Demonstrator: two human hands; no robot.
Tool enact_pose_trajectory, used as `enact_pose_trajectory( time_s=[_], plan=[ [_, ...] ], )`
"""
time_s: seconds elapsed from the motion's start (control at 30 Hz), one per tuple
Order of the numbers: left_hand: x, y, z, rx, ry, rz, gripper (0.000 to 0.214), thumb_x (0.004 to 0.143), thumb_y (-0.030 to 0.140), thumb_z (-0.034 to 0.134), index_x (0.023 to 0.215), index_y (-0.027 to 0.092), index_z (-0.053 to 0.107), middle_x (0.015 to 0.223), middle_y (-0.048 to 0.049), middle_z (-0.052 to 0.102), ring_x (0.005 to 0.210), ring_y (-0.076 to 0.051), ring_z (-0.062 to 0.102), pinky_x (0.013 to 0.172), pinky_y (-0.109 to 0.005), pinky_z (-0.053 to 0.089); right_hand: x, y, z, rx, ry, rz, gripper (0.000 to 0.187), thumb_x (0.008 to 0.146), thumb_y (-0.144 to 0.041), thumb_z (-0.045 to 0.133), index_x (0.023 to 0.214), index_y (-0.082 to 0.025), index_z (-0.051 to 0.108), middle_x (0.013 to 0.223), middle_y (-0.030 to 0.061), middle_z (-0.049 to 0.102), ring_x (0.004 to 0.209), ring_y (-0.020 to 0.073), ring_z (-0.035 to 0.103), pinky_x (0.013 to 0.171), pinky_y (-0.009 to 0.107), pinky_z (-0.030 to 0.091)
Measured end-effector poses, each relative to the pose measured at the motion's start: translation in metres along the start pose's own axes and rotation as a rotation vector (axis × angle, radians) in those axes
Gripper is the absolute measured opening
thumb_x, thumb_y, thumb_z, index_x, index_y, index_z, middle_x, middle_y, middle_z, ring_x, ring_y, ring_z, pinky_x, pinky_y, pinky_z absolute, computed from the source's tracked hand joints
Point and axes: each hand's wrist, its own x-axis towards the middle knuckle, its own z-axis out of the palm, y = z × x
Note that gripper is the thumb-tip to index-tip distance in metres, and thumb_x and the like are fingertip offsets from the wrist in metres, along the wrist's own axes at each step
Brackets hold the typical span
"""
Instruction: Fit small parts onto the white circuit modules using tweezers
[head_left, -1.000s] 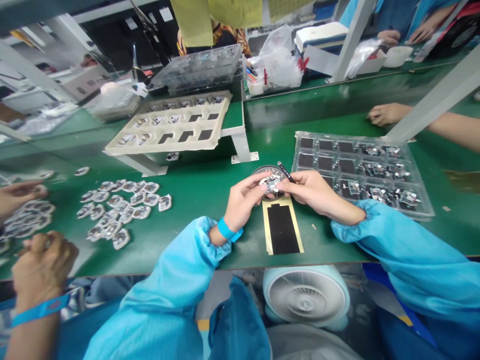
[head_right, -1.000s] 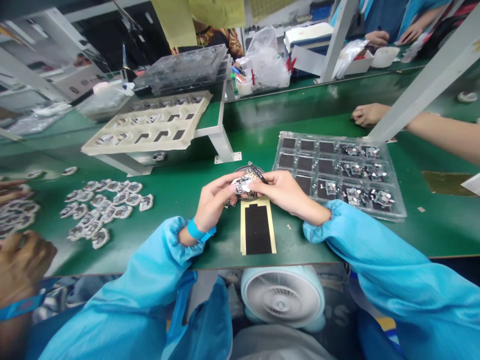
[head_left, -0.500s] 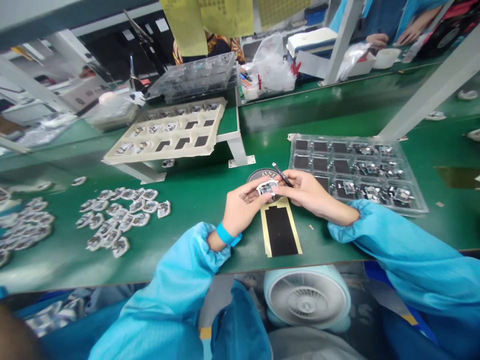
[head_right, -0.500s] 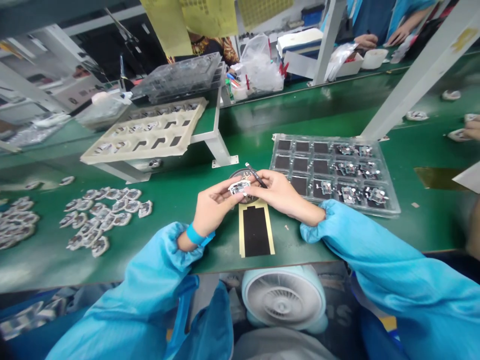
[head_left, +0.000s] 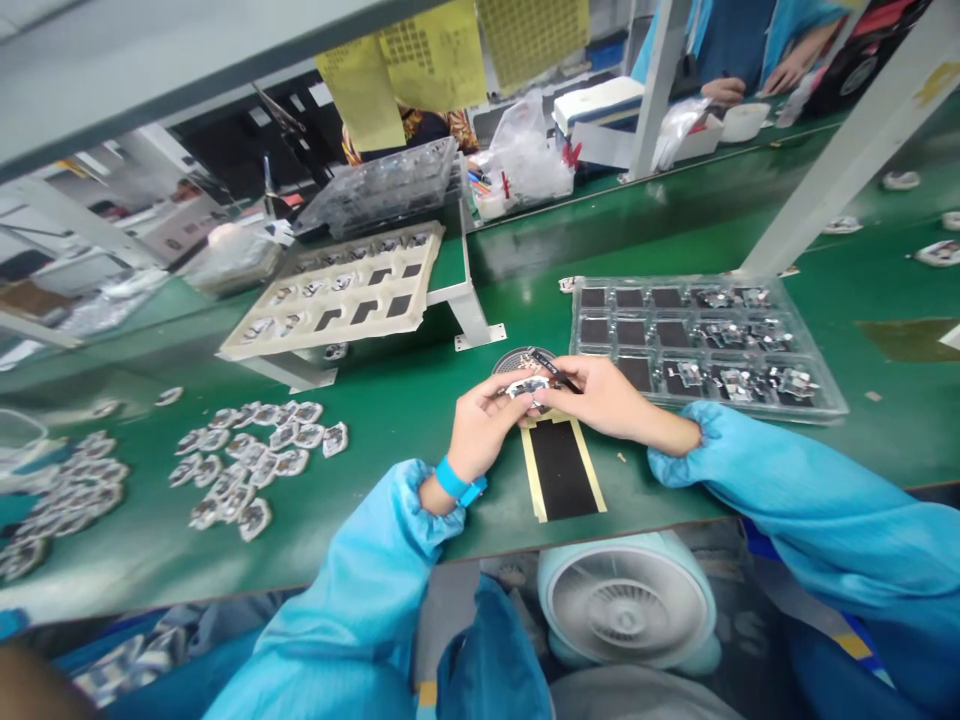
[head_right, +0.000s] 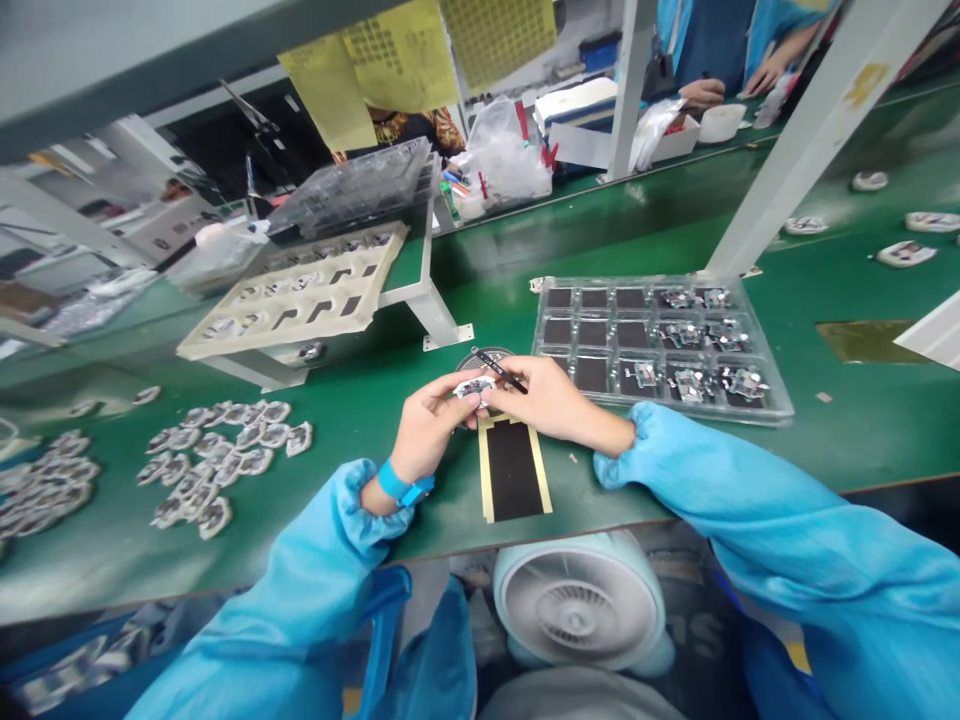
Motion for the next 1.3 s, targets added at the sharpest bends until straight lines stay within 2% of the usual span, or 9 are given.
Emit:
enact_pose_trajectory(
  time_s=[0.17,0.33,0.47,0.63,0.77,0.87,1.0,1.17,1.3],
  plan=[
    [-0.001,0.000,0.005,0.111,0.038,0.028,0.036,0.083,0.044,0.081,0.103,0.014,0.075,0.094,-0.0089,0.079,0.082,-0.021,0.076,0.079,-0.034,0.063,-0.001,0.000,0.003,-0.100,0.089,-0.038,0.022,0.084,-0.037,0.075,0.084,-0.017,0.065,0.074,-0.0018,0.063,0.068,0.0129,0.056,0.063,0.027,0.047],
    [-0.004,0.002,0.008,0.123,0.086,0.078,0.034,0.080,0.043,0.083,0.096,0.013,0.075,0.086,-0.0077,0.078,0.077,-0.020,0.074,0.075,-0.032,0.062,-0.006,0.000,0.014,0.093,0.072,-0.007,0.019,0.086,-0.033,0.071,0.091,-0.019,0.060,0.081,0.0001,0.067,0.075,0.0159,0.066,0.071,0.031,0.056],
    [-0.006,0.003,0.010,0.118,0.122,0.088,0.033,0.080,0.040,0.083,0.098,0.013,0.075,0.085,-0.0070,0.078,0.073,-0.018,0.074,0.072,-0.030,0.062,-0.007,0.001,0.015,0.101,0.086,-0.023,0.018,0.086,-0.032,0.071,0.090,-0.019,0.060,0.081,-0.0001,0.067,0.074,0.0155,0.066,0.070,0.030,0.057],
    [-0.004,0.001,0.007,0.155,0.116,0.053,0.027,0.083,0.037,0.080,0.096,0.014,0.077,0.086,-0.0073,0.079,0.077,-0.020,0.076,0.074,-0.030,0.062,-0.001,0.006,0.003,-0.138,0.042,-0.057,0.020,0.088,-0.036,0.071,0.088,-0.017,0.065,0.080,0.0000,0.067,0.074,0.0147,0.061,0.069,0.028,0.051],
    [-0.004,-0.002,0.004,0.173,0.102,0.033,0.026,0.085,0.036,0.077,0.100,0.014,0.077,0.088,-0.0078,0.079,0.080,-0.021,0.076,0.076,-0.032,0.062,0.001,0.005,-0.005,-0.409,0.152,-0.170,0.023,0.085,-0.033,0.074,0.100,-0.016,0.071,0.081,-0.0003,0.067,0.069,0.0122,0.055,0.066,0.026,0.043],
    [-0.005,-0.003,0.004,0.242,0.103,0.037,0.023,0.086,0.033,0.075,0.099,0.014,0.077,0.085,-0.0068,0.078,0.078,-0.021,0.075,0.075,-0.031,0.059,0.001,0.002,-0.008,-0.469,0.179,-0.241,0.014,0.087,-0.028,0.070,0.092,-0.016,0.073,0.072,-0.0016,0.063,0.061,0.0101,0.048,0.061,0.026,0.038],
    [-0.005,-0.001,0.005,0.431,0.148,0.114,0.018,0.085,0.029,0.072,0.096,0.015,0.077,0.080,-0.0036,0.075,0.071,-0.017,0.069,0.068,-0.027,0.055,0.004,0.000,-0.014,-0.484,0.190,-0.234,0.014,0.089,-0.025,0.065,0.083,-0.016,0.073,0.065,-0.0024,0.056,0.059,0.0108,0.046,0.057,0.026,0.034],
    [-0.005,0.002,0.003,0.654,0.115,0.239,0.017,0.087,0.025,0.068,0.099,0.019,0.079,0.086,-0.0019,0.076,0.074,-0.015,0.065,0.074,-0.027,0.052,0.006,-0.002,-0.021,-0.456,0.039,-0.429,0.013,0.091,-0.030,0.069,0.091,-0.018,0.073,0.086,0.0037,0.067,0.077,0.0160,0.061,0.069,0.030,0.047],
    [-0.006,-0.001,0.001,0.673,0.085,0.273,0.019,0.090,0.026,0.067,0.103,0.022,0.079,0.093,-0.0030,0.078,0.079,-0.018,0.067,0.080,-0.031,0.052,0.004,0.003,-0.023,-0.510,-0.053,-0.462,0.016,0.094,-0.035,0.068,0.095,-0.021,0.074,0.089,0.0051,0.067,0.082,0.0193,0.063,0.074,0.035,0.052]
  ],
)
